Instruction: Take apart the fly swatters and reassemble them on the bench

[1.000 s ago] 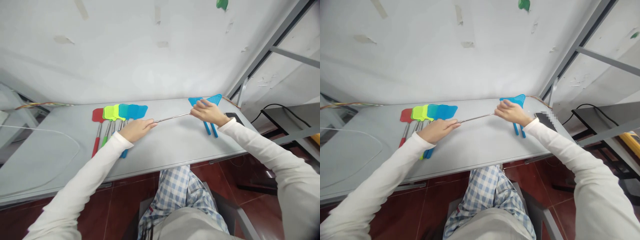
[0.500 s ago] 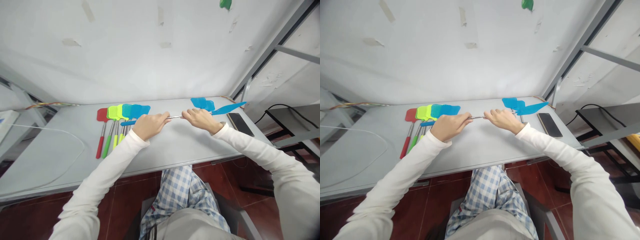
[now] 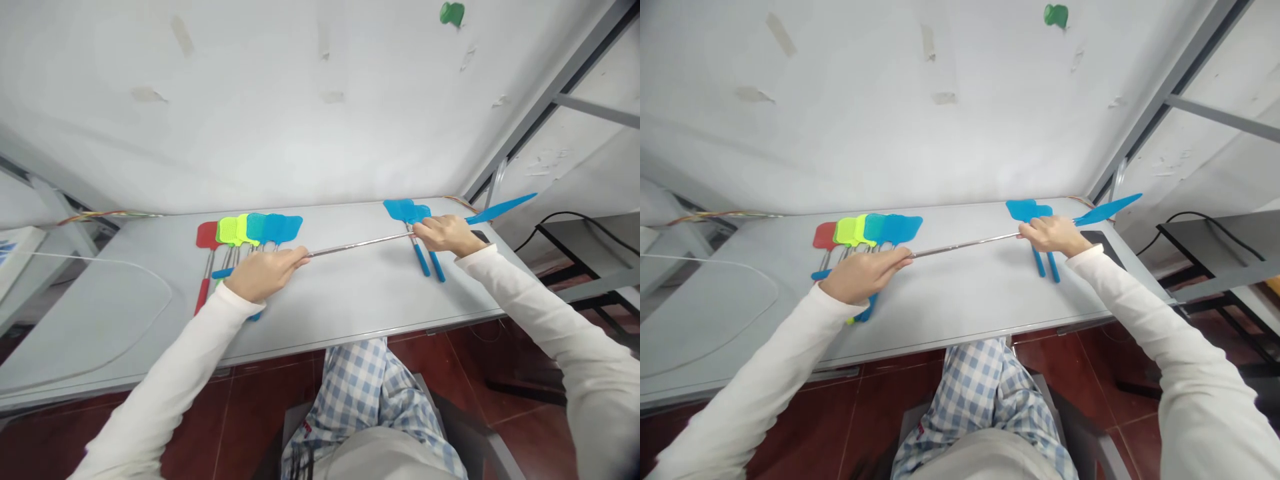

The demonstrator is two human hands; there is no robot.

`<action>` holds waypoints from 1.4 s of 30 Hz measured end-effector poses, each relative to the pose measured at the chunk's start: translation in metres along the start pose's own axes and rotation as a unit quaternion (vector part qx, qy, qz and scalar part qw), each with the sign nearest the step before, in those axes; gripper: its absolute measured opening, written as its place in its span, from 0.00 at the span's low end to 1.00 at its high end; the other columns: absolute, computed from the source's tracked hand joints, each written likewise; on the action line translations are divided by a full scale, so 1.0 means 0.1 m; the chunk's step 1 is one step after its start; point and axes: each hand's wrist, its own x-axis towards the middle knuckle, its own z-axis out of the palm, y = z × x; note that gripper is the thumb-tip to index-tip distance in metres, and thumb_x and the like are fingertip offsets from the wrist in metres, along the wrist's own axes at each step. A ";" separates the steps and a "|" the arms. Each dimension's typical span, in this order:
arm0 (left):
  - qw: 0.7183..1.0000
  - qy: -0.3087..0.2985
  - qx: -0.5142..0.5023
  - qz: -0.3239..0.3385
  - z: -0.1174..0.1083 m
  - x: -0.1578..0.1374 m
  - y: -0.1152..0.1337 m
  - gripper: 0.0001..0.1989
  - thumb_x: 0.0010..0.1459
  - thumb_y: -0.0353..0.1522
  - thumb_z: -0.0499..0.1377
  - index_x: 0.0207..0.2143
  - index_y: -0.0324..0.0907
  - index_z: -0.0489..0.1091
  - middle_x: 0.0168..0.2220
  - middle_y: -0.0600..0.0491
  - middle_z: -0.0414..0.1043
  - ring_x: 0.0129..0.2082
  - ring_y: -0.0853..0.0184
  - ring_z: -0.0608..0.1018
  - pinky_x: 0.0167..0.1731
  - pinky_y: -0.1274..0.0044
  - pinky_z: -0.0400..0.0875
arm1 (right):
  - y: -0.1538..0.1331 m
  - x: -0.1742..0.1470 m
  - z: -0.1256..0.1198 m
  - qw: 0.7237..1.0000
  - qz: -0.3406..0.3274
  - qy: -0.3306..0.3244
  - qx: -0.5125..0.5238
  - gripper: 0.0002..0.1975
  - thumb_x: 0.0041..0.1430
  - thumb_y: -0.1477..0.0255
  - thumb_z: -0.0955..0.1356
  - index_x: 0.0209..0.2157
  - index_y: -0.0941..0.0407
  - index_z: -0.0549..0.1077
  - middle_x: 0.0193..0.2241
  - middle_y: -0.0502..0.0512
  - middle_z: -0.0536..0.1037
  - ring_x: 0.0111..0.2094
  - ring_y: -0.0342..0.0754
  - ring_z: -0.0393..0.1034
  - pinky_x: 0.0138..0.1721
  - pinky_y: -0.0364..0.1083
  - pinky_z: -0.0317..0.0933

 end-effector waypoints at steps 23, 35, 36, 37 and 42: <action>0.998 0.007 -0.008 -0.066 0.54 -0.06 -0.71 0.22 0.64 0.46 0.42 0.38 0.47 0.71 0.32 0.50 0.79 0.29 0.63 0.78 0.23 0.77 0.57 | 0.41 -0.25 0.27 0.986 0.052 -0.155 -0.007 0.19 0.67 0.64 0.54 0.41 0.57 0.71 0.29 0.60 0.79 0.25 0.50 0.68 0.26 0.47 0.39; 0.999 0.012 -0.032 -0.020 0.27 0.33 -0.05 0.22 0.66 0.46 0.42 0.39 0.45 0.72 0.31 0.47 0.79 0.28 0.62 0.78 0.24 0.77 0.57 | -0.19 0.18 -0.14 0.988 -0.006 -0.153 0.036 0.22 0.69 0.61 0.53 0.40 0.58 0.71 0.30 0.61 0.80 0.26 0.49 0.70 0.26 0.46 0.37; 0.999 0.012 -0.037 -0.009 0.25 0.40 0.06 0.23 0.66 0.45 0.41 0.40 0.45 0.72 0.31 0.47 0.79 0.28 0.62 0.78 0.24 0.77 0.56 | -0.29 0.23 -0.18 0.988 -0.014 -0.152 0.039 0.23 0.69 0.61 0.52 0.40 0.58 0.72 0.29 0.62 0.79 0.26 0.49 0.70 0.26 0.46 0.37; 0.999 0.013 -0.044 0.001 0.23 0.46 0.17 0.23 0.66 0.45 0.41 0.41 0.45 0.72 0.31 0.47 0.79 0.29 0.62 0.78 0.24 0.77 0.57 | -0.39 0.28 -0.22 0.987 -0.022 -0.151 0.044 0.24 0.69 0.60 0.51 0.40 0.58 0.72 0.29 0.62 0.79 0.25 0.49 0.69 0.26 0.46 0.38; 0.996 0.012 -0.081 0.019 0.21 0.61 0.51 0.24 0.67 0.45 0.40 0.45 0.44 0.71 0.31 0.46 0.79 0.28 0.62 0.78 0.25 0.77 0.57 | -0.69 0.45 -0.35 0.987 -0.045 -0.145 0.057 0.26 0.70 0.60 0.50 0.42 0.60 0.71 0.27 0.62 0.79 0.24 0.49 0.68 0.27 0.45 0.40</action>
